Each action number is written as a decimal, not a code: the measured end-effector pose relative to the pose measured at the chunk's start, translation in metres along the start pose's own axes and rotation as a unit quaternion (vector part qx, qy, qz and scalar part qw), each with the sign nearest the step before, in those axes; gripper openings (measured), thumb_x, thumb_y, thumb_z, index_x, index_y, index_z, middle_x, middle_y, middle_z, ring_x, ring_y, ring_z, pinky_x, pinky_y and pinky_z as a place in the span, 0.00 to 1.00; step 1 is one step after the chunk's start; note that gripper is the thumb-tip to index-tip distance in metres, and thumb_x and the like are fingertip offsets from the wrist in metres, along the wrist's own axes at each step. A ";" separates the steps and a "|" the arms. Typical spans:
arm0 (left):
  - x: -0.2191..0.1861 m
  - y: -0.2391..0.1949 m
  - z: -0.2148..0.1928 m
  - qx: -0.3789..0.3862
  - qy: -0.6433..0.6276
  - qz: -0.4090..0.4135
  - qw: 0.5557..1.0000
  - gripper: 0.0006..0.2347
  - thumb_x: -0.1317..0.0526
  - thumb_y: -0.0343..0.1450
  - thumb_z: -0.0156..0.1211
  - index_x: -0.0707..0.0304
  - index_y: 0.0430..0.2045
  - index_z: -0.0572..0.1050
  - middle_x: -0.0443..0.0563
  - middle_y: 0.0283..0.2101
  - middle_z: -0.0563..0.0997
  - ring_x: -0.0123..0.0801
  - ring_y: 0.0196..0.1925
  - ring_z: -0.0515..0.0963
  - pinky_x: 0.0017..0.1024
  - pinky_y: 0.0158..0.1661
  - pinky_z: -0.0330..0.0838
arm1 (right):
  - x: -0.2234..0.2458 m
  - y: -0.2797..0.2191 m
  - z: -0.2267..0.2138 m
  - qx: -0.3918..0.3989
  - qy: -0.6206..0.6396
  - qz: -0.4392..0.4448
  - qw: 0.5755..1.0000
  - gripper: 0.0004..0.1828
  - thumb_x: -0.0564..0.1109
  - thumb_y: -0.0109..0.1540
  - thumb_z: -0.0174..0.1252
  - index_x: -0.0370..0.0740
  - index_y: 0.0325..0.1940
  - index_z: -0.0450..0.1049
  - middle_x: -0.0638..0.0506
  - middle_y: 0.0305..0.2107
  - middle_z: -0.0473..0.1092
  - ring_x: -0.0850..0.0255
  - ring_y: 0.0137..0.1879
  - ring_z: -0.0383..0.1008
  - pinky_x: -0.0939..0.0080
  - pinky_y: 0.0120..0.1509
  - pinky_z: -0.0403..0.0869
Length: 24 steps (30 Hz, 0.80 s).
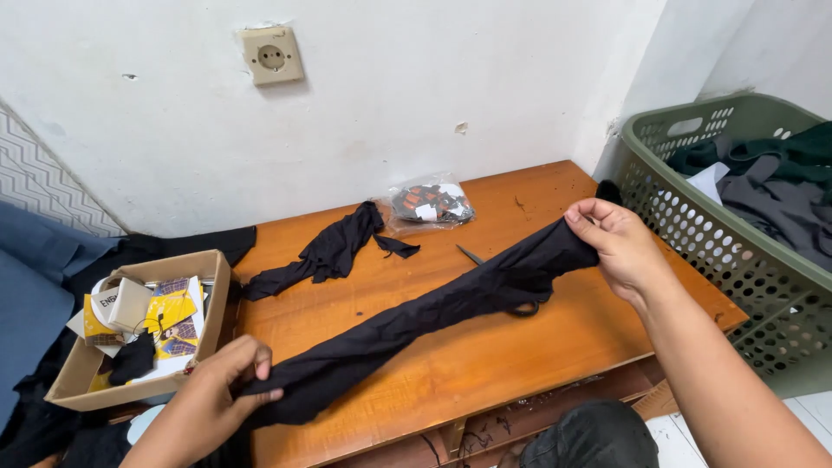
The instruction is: The person measures a piece of black fabric with a tape measure on a wooden table, then cuts it with scissors. They unfold the fabric and use a utility knife to trim the edges along the table surface.
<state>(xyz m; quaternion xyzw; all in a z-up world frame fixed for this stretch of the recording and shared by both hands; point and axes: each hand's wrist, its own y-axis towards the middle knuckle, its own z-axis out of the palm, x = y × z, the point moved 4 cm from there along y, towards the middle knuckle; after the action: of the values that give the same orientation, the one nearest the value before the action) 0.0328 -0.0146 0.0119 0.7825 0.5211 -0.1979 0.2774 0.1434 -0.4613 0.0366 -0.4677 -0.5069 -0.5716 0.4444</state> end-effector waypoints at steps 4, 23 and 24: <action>-0.026 -0.008 0.017 0.232 -0.205 -0.107 0.945 0.18 0.59 0.56 0.64 0.56 0.36 0.64 0.45 0.28 0.66 0.25 0.27 0.65 0.21 0.28 0.58 | 0.028 -0.014 0.014 0.030 -0.009 -0.029 0.999 0.02 0.40 0.57 0.52 0.39 0.32 0.69 0.55 0.26 0.67 0.69 0.31 0.65 0.74 0.35 0.64; -0.134 0.075 0.062 -0.054 -0.027 -0.126 0.990 0.05 0.52 0.59 0.58 0.45 0.13 0.77 0.37 0.15 0.77 0.28 0.23 0.77 0.25 0.23 0.60 | 0.081 -0.064 0.080 0.279 -0.046 -0.063 0.957 0.34 0.46 0.51 0.54 0.38 0.60 0.54 0.61 0.12 0.66 0.76 0.13 0.53 0.79 0.15 0.51; -0.128 0.075 0.056 -0.053 -0.028 -0.127 0.990 0.05 0.52 0.59 0.58 0.45 0.13 0.77 0.37 0.15 0.77 0.28 0.23 0.77 0.25 0.23 0.60 | 0.081 -0.062 0.074 0.278 -0.046 -0.061 0.957 0.34 0.46 0.51 0.54 0.38 0.60 0.54 0.61 0.12 0.66 0.76 0.13 0.53 0.79 0.15 0.51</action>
<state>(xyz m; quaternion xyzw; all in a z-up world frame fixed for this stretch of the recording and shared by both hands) 0.0524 -0.1636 0.0626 0.6883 0.6183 -0.2256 0.3050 0.0755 -0.3847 0.1098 -0.3197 -0.6936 -0.4116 0.4973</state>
